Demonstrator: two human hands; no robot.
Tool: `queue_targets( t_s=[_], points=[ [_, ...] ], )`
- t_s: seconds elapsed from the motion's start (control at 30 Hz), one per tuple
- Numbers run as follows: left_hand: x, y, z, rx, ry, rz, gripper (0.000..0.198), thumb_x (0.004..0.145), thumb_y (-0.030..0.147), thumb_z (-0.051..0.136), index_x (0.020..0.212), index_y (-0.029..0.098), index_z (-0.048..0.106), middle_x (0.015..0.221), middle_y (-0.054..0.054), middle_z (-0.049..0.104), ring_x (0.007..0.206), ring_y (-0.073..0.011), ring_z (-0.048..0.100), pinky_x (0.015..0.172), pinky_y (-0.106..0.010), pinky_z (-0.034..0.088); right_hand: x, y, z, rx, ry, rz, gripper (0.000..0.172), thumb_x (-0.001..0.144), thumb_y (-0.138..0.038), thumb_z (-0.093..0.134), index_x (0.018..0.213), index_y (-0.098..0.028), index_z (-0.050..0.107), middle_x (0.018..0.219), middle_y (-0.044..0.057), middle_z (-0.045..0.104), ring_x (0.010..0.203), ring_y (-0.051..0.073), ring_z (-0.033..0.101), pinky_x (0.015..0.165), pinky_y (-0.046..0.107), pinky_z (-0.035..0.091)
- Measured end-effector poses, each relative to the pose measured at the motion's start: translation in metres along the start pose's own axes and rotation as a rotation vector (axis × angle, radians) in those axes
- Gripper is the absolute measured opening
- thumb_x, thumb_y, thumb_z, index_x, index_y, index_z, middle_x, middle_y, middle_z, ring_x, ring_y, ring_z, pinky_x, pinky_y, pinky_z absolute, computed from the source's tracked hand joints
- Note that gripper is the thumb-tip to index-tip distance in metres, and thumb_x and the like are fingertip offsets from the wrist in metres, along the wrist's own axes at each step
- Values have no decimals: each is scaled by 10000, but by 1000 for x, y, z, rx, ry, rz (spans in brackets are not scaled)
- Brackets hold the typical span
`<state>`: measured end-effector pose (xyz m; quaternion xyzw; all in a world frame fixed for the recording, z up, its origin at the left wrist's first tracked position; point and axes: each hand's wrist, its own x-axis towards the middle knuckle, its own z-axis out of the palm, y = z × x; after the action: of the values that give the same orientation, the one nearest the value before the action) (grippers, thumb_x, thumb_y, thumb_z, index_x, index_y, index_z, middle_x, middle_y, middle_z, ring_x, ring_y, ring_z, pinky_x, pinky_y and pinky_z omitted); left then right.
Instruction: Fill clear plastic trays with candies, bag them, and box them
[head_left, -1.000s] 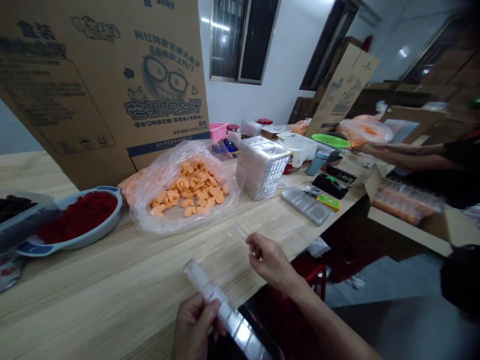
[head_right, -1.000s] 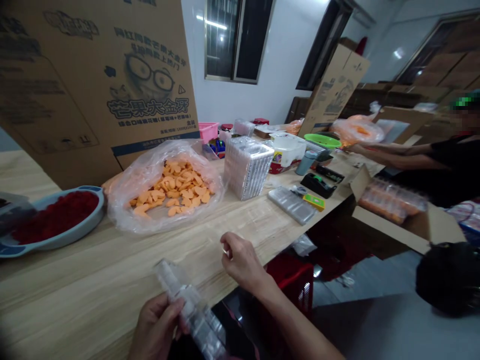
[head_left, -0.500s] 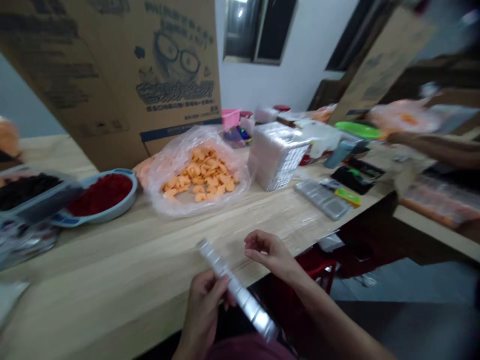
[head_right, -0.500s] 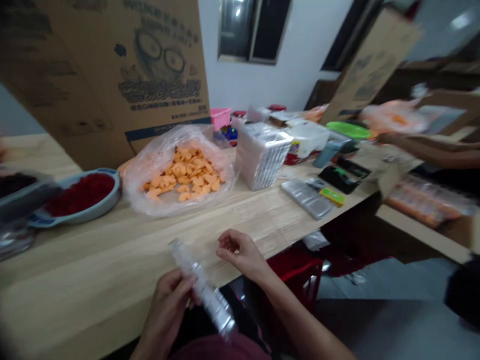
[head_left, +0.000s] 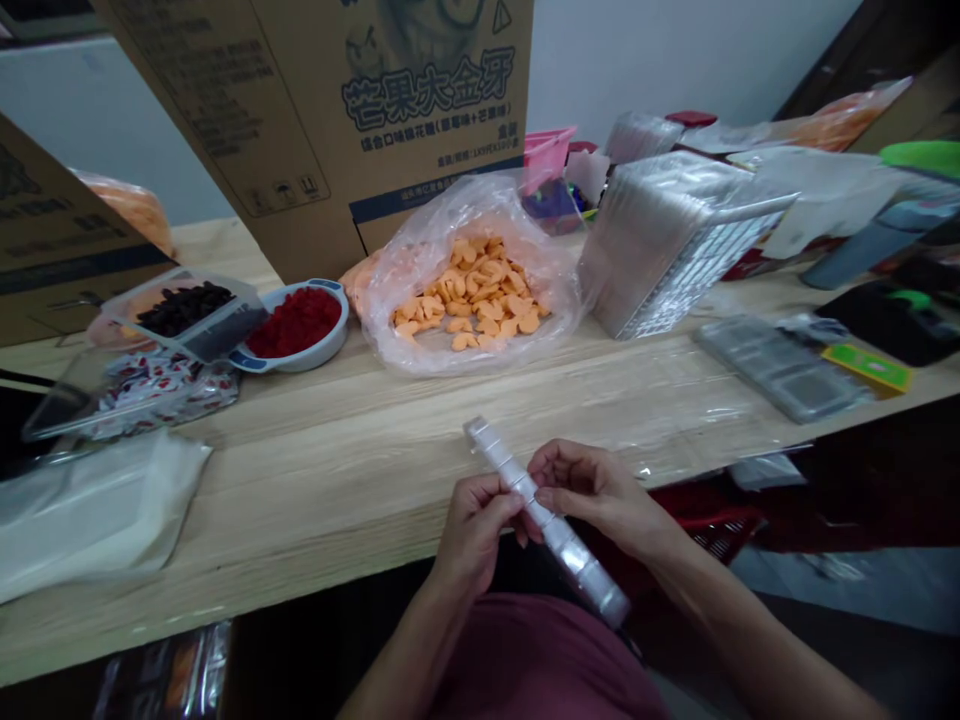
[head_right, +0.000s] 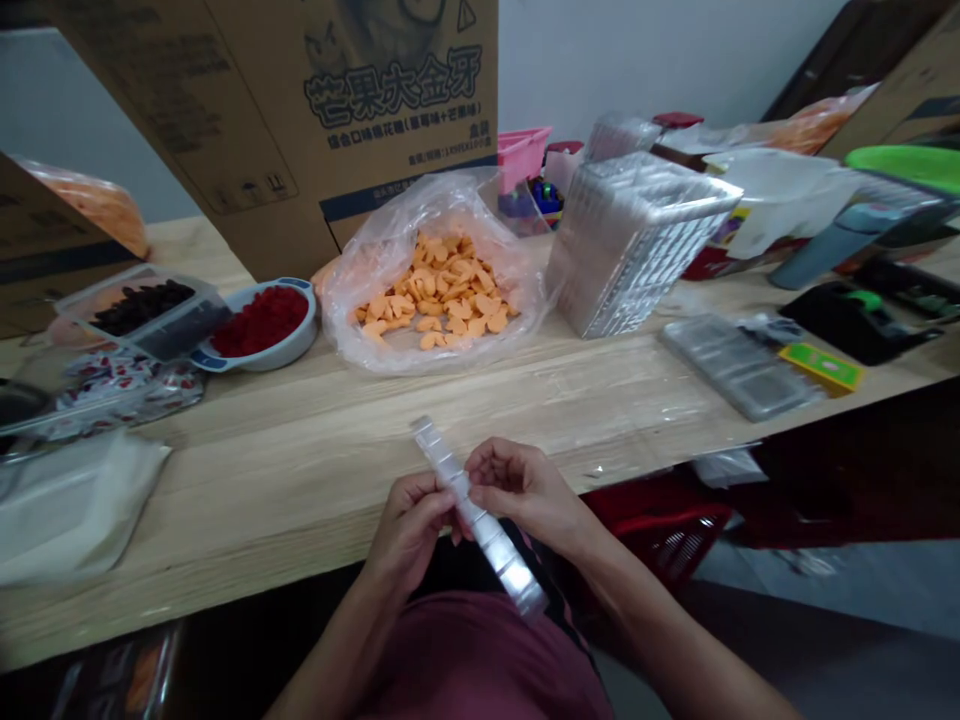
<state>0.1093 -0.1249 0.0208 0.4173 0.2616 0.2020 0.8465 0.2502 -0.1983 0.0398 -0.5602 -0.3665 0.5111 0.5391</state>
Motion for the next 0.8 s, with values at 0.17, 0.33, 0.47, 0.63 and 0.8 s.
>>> queue_targets(
  t_s=[0.17, 0.33, 0.47, 0.63, 0.8],
  points=[
    [0, -2, -4, -5, -20, -6, 172, 706, 254, 588, 621, 113, 638, 523, -44, 609, 482, -119, 552, 466, -216, 377, 0, 3, 0, 18, -5, 10, 280, 732, -378, 735, 843, -174, 578, 717, 0, 568, 616, 115, 511, 561, 243, 414],
    [-1, 1, -3, 81, 51, -7, 147, 665, 223, 596, 563, 118, 611, 486, -35, 588, 444, -107, 514, 448, -210, 356, 0, 0, 3, -42, -27, -20, 218, 761, -327, 703, 845, -178, 568, 700, -12, 556, 603, 104, 496, 551, 235, 387],
    [-3, 0, 5, 134, 172, -11, 188, 677, 245, 594, 528, 135, 565, 431, -1, 526, 387, -83, 432, 408, -202, 290, -2, -15, 11, -195, -34, -44, 208, 718, -202, 668, 883, -187, 542, 702, -25, 565, 625, 112, 507, 592, 243, 406],
    [-5, -3, 9, 154, 149, 36, 223, 725, 273, 594, 554, 131, 578, 451, 0, 532, 418, -83, 441, 423, -196, 299, -3, -21, 18, -222, 16, -10, 293, 583, -81, 614, 835, -186, 508, 693, -47, 549, 583, 95, 479, 526, 218, 370],
    [-6, -1, 3, 201, 96, 23, 243, 728, 299, 619, 558, 128, 591, 454, -10, 547, 421, -92, 462, 421, -196, 322, 0, -12, 18, -87, 43, 11, 309, 544, -96, 627, 812, -181, 499, 681, -56, 544, 563, 78, 459, 505, 201, 335]
  ],
)
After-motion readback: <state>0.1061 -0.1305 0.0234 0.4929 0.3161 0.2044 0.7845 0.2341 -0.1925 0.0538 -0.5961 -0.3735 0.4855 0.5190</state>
